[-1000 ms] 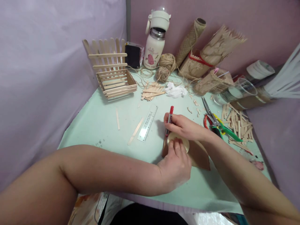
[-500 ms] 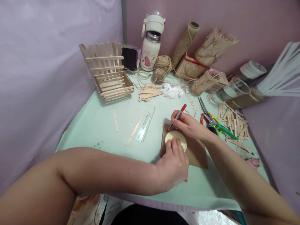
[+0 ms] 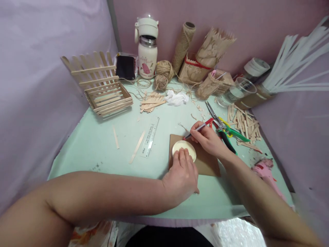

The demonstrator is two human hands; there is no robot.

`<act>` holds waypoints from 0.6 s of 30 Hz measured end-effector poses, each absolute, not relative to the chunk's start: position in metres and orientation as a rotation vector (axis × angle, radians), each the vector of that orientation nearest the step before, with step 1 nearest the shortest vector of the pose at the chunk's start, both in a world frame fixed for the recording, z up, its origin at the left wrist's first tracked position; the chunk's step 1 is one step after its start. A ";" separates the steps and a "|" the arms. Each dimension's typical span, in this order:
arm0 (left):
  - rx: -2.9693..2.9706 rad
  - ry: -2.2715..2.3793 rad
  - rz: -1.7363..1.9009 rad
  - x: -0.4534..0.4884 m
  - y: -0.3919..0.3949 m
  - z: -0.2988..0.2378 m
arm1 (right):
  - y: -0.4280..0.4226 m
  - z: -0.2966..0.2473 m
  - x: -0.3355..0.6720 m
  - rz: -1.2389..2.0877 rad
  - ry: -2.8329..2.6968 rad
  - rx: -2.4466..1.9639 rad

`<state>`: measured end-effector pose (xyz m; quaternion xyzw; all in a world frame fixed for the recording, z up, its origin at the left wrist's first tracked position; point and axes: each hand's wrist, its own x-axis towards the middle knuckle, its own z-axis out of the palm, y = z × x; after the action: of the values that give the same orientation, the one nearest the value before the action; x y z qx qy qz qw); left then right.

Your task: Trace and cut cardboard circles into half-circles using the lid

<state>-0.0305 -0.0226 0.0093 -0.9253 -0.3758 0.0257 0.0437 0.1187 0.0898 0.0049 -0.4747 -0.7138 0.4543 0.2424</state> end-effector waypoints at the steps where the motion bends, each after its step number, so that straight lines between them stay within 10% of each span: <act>1: -2.831 -1.147 0.077 -0.030 -0.023 0.009 | 0.088 0.005 0.120 1.213 -1.940 -1.312; 18: -2.758 -1.145 -0.014 -0.030 -0.023 -0.003 | 0.038 -0.009 0.142 0.839 -1.798 -1.491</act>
<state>-0.0303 -0.0232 -0.0029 -0.9208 -0.3823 -0.0047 0.0777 0.1425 0.0385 -0.0087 -0.5685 -0.6853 0.3197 0.3239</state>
